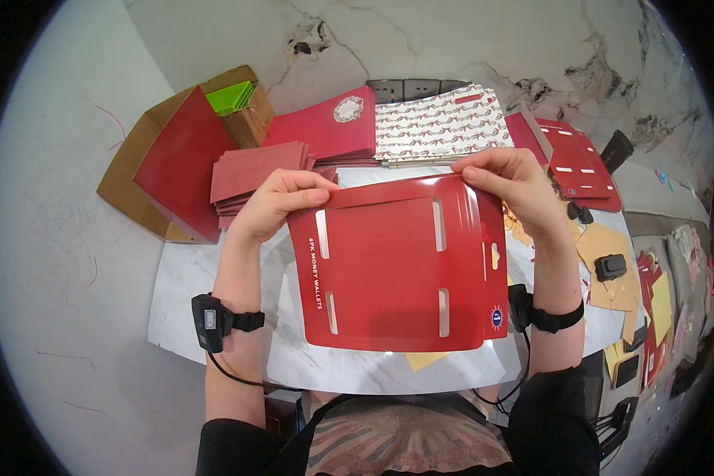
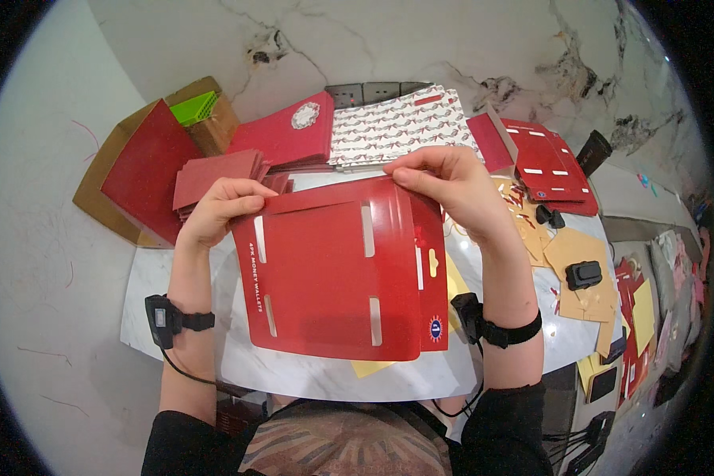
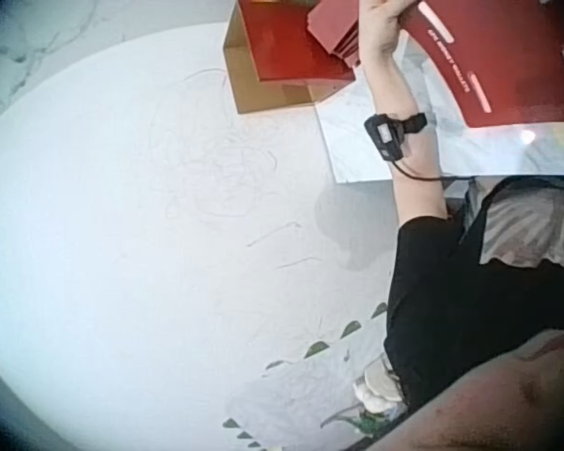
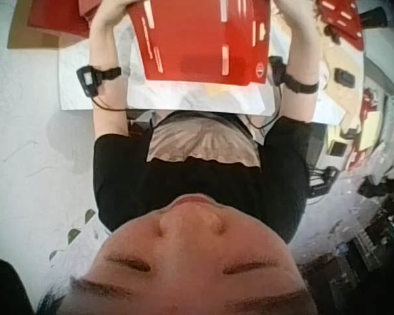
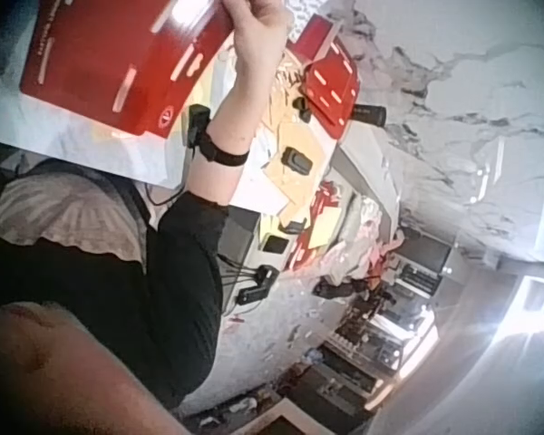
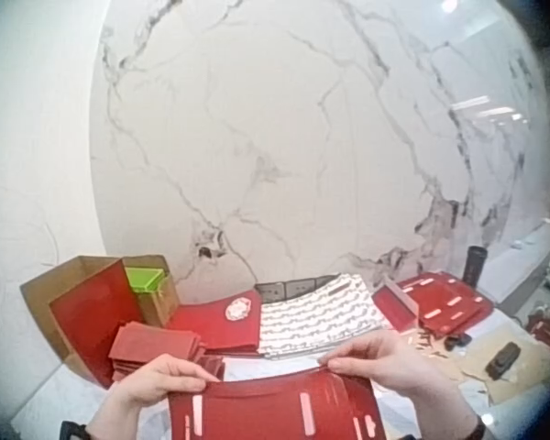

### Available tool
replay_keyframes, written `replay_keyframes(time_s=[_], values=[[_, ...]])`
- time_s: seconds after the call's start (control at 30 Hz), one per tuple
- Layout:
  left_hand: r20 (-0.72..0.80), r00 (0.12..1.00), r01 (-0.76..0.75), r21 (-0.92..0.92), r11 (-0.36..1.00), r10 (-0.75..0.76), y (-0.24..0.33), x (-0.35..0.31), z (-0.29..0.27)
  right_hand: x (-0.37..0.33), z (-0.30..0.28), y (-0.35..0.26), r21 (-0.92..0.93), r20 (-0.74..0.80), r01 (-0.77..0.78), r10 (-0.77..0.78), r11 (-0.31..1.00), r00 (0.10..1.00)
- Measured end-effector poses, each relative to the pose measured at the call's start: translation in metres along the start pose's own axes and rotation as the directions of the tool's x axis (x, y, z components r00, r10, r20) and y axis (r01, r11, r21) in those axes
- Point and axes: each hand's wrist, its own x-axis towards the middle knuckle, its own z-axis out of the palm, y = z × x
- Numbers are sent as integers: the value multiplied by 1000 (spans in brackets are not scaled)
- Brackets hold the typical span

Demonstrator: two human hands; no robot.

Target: Assembling red money wallets and inserting them into a cardboard sleeve.

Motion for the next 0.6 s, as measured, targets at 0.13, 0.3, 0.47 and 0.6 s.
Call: replay_keyframes(time_s=[0.13, 0.3, 0.47, 0.6], values=[[6, 999, 47, -31, 998, -47, -8, 3, -8, -1, -4, 0, 5, -12, -15, 15, 1000, 1000], [-131, 989, 54, -66, 996, -62, -5, -3, -16, 3, -8, 0, 51, -97, 8, -3, 999, 995], [-294, 956, -45, -210, 977, -19, -6, -1, -32, -2, -17, -9, 32, -13, 128, -127, 991, 992], [-270, 961, -32, -333, 942, -63, -16, 0, -43, -6, -10, -14, 17, 73, 290, -291, 957, 954]])
